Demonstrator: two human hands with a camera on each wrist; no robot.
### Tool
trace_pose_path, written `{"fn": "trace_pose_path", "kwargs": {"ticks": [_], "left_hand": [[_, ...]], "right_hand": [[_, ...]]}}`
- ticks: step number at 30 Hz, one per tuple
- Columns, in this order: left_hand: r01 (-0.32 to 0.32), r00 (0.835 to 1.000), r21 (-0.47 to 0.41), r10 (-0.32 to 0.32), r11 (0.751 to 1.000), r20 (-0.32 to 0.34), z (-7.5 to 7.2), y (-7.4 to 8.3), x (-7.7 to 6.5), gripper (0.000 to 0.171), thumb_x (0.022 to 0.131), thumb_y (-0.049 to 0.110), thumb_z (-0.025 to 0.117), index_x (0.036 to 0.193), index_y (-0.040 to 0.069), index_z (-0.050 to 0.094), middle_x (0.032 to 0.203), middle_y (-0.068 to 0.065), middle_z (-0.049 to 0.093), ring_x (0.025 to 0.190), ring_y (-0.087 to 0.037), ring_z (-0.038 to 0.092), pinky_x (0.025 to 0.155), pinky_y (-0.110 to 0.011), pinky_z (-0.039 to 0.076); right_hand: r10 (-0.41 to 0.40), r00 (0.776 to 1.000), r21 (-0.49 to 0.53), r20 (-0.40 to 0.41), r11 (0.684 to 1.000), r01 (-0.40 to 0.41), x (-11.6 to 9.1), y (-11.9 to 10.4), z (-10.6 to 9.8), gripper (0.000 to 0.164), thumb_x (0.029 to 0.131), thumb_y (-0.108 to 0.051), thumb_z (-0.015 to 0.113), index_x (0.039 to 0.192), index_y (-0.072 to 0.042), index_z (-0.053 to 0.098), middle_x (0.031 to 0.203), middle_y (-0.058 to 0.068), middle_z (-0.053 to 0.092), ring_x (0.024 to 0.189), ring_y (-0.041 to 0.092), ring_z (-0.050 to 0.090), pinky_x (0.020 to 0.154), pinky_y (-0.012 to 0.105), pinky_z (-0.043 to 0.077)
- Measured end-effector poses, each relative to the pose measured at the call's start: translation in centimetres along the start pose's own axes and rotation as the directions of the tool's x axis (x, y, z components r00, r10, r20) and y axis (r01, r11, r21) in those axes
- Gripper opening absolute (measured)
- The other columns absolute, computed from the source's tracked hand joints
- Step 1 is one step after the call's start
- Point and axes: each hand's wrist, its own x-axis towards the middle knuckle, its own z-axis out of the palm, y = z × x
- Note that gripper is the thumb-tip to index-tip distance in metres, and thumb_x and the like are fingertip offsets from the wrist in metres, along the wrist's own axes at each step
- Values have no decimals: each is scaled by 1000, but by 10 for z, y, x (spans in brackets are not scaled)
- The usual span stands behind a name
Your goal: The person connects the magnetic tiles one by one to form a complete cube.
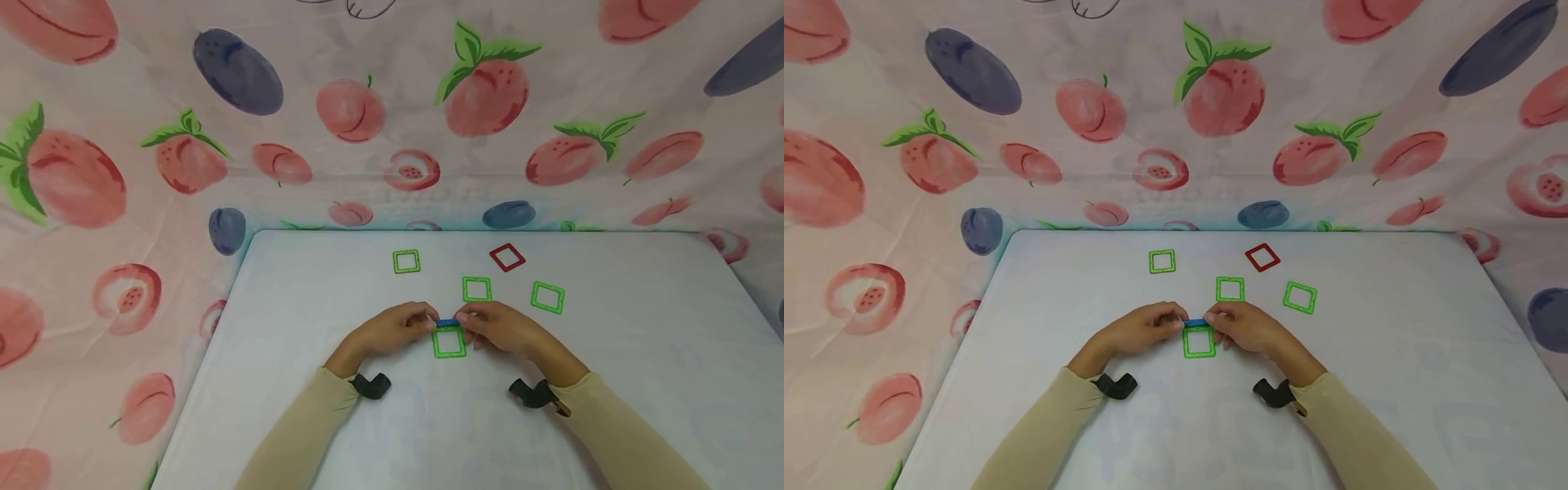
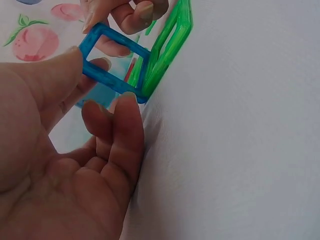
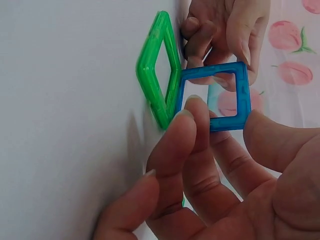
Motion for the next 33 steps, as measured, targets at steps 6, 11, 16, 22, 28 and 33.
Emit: {"fn": "trace_pose_path", "kwargs": {"ticks": [6,11,16,22,28,33], "left_hand": [[21,1000,-23,-21,1000,-19,0,2,0,23,106,38,55,122,27,67,95,3,63,88,-13,59,85,-31,47],[47,999,-45,-48,998,-16,-1,3,-1,23,106,39,54,123,27,66,97,1,67,89,-14,62,86,-32,48],[51,998,-46,-52,998,-19,1,1,0,22,106,40,54,121,28,66,95,1,67,87,-13,61,84,-30,48],[40,999,-35,-41,999,-24,2,0,0,22,106,40,55,121,28,66,93,1,67,86,-12,62,83,-29,48],[46,999,-38,-46,998,-21,1,0,1,21,106,39,55,121,28,66,92,1,65,86,-13,60,81,-29,48],[73,997,-39,-74,997,-15,2,-1,1,18,106,40,56,118,32,66,90,3,64,85,-14,60,82,-30,46]], "right_hand": [[-13,1000,-20,-9,1000,13,-1,-2,2,34,108,-36,51,119,-8,66,86,8,66,78,22,62,73,33,45],[-26,1000,-31,-12,999,26,-2,-4,4,33,109,-35,49,119,-7,64,84,8,65,78,22,62,74,33,44],[-8,1000,-23,-14,1000,7,-2,-5,5,33,109,-35,49,121,-8,63,85,9,66,78,23,62,76,34,44],[13,1000,-15,-2,1000,-13,-4,-3,2,35,108,-37,50,125,-9,65,89,9,67,81,23,63,76,34,44],[64,996,123,55,990,-70,-4,3,-9,43,109,-40,47,139,-11,60,99,13,66,83,26,62,65,29,45],[89,992,242,90,964,-108,-1,12,-20,47,109,-40,48,145,-11,55,107,16,64,88,27,61,68,29,49]]}}
